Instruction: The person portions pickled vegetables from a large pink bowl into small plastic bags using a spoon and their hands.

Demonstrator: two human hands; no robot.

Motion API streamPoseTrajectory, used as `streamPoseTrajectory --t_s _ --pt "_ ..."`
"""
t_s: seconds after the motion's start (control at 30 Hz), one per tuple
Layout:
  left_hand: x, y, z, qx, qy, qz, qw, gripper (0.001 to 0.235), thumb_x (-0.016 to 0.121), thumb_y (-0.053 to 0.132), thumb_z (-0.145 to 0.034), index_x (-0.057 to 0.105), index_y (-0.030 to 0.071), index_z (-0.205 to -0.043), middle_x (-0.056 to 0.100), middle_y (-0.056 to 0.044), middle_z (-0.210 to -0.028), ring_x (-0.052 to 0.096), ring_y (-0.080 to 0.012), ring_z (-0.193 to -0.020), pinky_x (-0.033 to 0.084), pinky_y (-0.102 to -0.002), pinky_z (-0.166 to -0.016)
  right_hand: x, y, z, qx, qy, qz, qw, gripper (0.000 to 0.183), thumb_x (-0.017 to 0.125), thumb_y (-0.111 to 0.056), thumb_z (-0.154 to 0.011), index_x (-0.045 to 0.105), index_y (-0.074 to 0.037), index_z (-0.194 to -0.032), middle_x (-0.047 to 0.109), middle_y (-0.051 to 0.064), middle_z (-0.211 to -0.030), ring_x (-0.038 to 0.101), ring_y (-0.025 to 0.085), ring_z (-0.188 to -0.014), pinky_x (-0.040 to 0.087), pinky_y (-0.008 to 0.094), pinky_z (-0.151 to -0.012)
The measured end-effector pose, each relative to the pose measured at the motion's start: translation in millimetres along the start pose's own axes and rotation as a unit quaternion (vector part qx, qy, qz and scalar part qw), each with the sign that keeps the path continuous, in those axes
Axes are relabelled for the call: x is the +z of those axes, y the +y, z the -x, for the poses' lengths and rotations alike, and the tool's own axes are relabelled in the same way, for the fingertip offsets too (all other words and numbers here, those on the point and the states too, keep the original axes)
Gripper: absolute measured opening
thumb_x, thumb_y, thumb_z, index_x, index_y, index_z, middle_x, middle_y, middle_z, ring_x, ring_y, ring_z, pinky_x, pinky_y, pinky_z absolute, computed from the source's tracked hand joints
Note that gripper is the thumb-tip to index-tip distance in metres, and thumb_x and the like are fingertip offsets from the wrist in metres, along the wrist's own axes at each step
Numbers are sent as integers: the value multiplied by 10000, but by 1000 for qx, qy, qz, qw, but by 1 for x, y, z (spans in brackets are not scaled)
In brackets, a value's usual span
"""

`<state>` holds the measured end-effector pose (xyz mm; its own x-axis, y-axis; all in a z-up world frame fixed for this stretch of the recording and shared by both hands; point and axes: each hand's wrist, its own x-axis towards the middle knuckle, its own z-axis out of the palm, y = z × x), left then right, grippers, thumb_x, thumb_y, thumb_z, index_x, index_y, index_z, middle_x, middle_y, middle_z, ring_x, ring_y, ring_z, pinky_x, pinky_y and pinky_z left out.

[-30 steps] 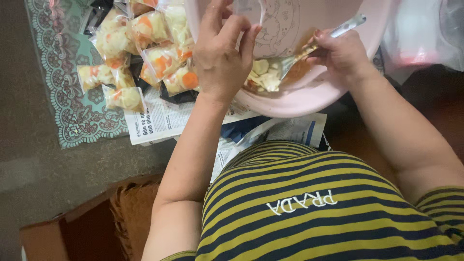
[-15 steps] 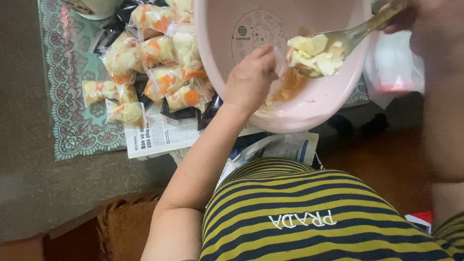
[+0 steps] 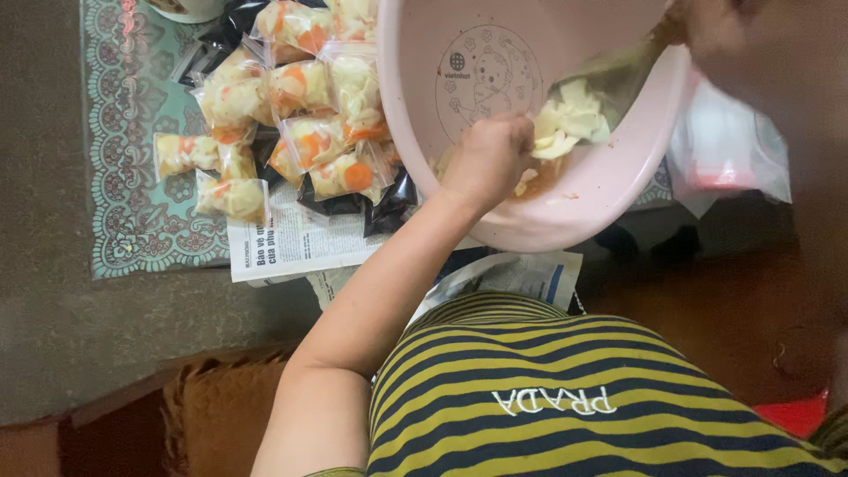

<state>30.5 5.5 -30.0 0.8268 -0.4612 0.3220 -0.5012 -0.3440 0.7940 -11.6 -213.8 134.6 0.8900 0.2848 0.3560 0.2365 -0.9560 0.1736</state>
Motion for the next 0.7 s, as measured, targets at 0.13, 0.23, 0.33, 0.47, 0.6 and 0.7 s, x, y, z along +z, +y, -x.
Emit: streamPoseTrajectory --t_s 0.13,0.23,0.33,0.47,0.6,0.7 --pt "2 -4 -6 -3 47 35 998 131 794 69 -768 672 45 -809 706 -152 -893 712 -333 -845 563 -424 -781 -14 -19 9 -71 55 3 996 159 642 -118 -1121 718 22 -1115 709 140 -843 679 209 -682 534 323 -585" --pt "2 -4 -8 16 79 28 996 153 804 73 -751 663 27 -788 702 -157 -874 712 -333 -824 562 -426 -771 -15 -22 15 -146 114 28 982 139 651 -109 -1114 699 21 -1107 699 133 -857 669 206 -692 530 320 -598" --pt "-1 -2 -9 14 84 17 996 158 793 80 -756 652 12 -777 700 -158 -874 713 -331 -810 564 -419 -759 -9 -23 20 -158 138 6 978 148 645 -119 -1120 694 20 -1115 701 131 -875 675 205 -713 538 320 -616" --pt "-2 6 -9 63 112 6 992 123 733 24 -876 640 6 -798 702 -163 -981 709 -335 -856 568 -422 -811 -1 -18 32 -156 153 -25 976 159 636 -131 -1128 688 19 -1127 703 130 -899 682 203 -740 549 320 -640" --pt "-10 8 -10 -19 74 18 997 219 814 112 -789 633 -7 -758 703 -162 -906 709 -330 -782 553 -426 -730 10 -8 46 -138 156 -64 976 170 628 -144 -1136 681 18 -1138 706 128 -922 690 201 -767 559 319 -665" --pt "-14 9 -12 6 88 21 996 209 832 103 -739 652 -1 -759 711 -166 -882 712 -338 -794 556 -426 -723 24 2 51 -113 161 -94 976 179 622 -153 -1141 677 17 -1147 708 127 -940 695 200 -787 567 319 -683"
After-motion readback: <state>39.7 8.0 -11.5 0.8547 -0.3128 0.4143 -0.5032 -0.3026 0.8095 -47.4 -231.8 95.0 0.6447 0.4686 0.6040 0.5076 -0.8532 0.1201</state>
